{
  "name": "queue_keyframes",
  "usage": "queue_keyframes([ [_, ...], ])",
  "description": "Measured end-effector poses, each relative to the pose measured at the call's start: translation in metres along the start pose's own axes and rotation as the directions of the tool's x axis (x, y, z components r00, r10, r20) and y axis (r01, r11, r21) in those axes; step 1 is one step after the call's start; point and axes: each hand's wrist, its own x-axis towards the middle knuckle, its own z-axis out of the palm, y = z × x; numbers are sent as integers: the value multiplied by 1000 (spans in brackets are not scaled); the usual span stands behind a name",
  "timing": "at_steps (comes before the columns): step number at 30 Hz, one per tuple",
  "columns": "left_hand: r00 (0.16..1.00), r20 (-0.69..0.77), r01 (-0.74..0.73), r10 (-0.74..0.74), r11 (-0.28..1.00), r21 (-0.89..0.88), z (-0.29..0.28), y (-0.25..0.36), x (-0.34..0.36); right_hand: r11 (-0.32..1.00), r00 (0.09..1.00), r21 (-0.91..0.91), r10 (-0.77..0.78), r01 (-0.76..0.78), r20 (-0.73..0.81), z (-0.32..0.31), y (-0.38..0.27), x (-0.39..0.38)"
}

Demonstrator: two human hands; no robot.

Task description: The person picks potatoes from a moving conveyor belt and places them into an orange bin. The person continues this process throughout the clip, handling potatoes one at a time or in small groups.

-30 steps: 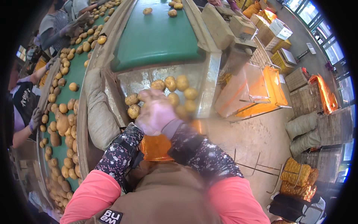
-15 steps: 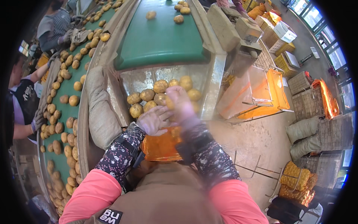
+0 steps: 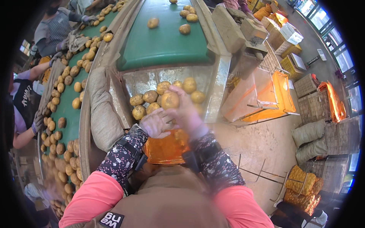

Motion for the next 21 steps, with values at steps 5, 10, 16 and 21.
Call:
queue_keyframes([
  [5, 1000, 6, 10, -10, 999, -38, 10, -2, -1, 952, 989, 289, 127, -101, -73, 10, -10, -9],
  [10, 980, -197, -29, 17, 998, -58, 14, -3, -2, 902, 954, 378, 272, -207, -125, 5, -5, -12],
  [16, 973, -225, -65, 55, 997, -38, 20, -6, -3, 556, 849, -826, -478, 92, -226, -1, 30, 5],
  [21, 929, -360, -229, 91, 903, -364, 35, -7, -4, 345, 982, -937, -152, -54, -112, 0, 47, 12],
])
